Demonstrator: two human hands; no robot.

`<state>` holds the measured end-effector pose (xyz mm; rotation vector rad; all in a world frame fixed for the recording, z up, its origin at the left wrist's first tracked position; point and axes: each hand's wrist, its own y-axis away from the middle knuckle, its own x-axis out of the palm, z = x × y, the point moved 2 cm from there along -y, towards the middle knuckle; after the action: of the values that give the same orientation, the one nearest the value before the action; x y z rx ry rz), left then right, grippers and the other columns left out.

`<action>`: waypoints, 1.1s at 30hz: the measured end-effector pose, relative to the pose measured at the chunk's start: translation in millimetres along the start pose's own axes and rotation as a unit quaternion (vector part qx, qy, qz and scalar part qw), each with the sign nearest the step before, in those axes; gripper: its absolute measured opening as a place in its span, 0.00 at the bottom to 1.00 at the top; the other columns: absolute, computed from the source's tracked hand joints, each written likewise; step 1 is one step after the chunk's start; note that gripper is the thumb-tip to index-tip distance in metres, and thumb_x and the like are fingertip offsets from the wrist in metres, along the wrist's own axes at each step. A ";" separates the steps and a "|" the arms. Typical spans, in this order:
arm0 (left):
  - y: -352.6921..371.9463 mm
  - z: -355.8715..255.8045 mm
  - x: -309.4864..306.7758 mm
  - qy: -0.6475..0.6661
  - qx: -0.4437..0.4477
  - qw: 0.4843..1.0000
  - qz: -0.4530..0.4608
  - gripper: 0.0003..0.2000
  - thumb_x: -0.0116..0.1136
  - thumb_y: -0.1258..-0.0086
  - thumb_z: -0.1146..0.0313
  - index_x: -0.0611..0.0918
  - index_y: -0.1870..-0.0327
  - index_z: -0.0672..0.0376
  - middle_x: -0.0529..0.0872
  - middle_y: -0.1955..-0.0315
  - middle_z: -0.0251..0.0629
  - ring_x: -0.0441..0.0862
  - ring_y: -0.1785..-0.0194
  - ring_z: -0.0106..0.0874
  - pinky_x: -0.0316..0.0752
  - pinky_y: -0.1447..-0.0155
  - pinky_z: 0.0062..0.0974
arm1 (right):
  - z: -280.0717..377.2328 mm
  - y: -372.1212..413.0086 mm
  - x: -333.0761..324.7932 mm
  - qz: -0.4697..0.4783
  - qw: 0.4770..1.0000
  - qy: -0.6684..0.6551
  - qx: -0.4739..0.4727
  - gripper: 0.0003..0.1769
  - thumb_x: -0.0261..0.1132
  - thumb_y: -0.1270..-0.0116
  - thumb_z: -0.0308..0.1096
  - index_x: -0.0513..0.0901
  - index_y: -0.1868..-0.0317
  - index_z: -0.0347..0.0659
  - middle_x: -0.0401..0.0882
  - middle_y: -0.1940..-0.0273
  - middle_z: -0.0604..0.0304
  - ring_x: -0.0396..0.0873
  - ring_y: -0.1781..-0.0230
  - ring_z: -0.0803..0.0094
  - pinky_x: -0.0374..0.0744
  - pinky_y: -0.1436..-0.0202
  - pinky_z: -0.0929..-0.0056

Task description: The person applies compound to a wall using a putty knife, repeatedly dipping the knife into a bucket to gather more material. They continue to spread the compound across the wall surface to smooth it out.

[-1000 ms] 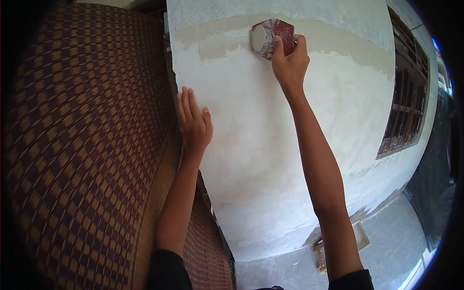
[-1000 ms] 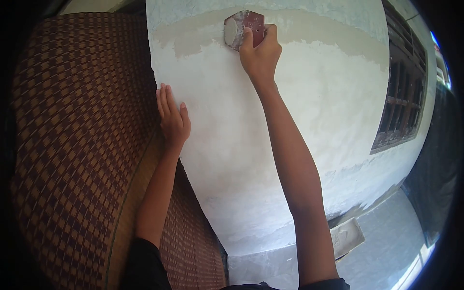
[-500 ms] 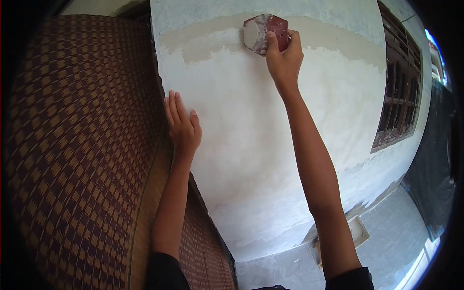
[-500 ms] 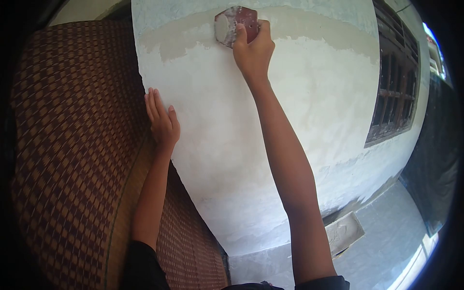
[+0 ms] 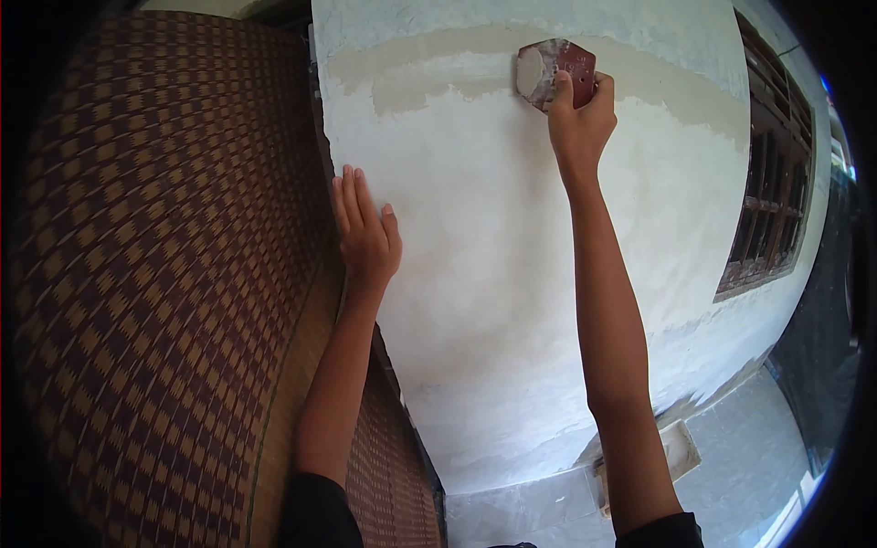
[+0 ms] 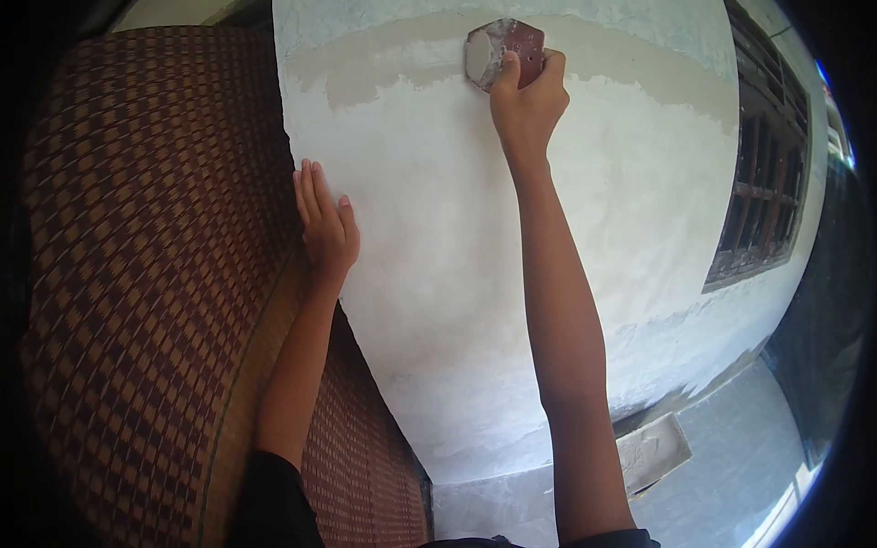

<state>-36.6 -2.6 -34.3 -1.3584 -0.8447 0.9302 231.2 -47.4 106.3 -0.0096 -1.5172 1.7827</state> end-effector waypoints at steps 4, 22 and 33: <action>0.8 2.5 0.9 0.025 -0.005 1.000 0.005 0.30 0.43 0.22 0.67 0.55 0.22 0.66 0.53 0.22 0.52 0.48 0.20 0.53 0.53 0.21 0.49 | 43.2 38.3 78.4 0.145 0.985 -0.076 -0.061 0.16 0.68 0.32 0.35 0.76 0.53 0.33 0.86 0.64 0.43 0.87 0.65 0.55 0.82 0.57 0.63; 0.7 1.9 0.5 0.032 -0.006 0.999 0.007 0.30 0.42 0.22 0.66 0.55 0.23 0.67 0.54 0.23 0.53 0.48 0.20 0.54 0.54 0.21 0.49 | 46.3 35.7 84.0 0.164 0.984 -0.042 -0.052 0.17 0.67 0.36 0.33 0.74 0.53 0.30 0.85 0.66 0.38 0.86 0.64 0.45 0.82 0.56 0.56; 1.3 0.3 2.6 0.034 0.000 0.999 -0.006 0.29 0.43 0.22 0.66 0.55 0.22 0.67 0.54 0.23 0.52 0.48 0.20 0.54 0.54 0.21 0.48 | 17.2 6.2 31.8 0.029 0.999 -0.003 0.033 0.17 0.65 0.34 0.32 0.75 0.52 0.27 0.87 0.64 0.41 0.88 0.65 0.52 0.84 0.59 0.61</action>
<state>-35.8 -0.1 -35.8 -1.3756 -0.8007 0.8696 197.6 -44.1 120.6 -0.0156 -1.4749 1.8790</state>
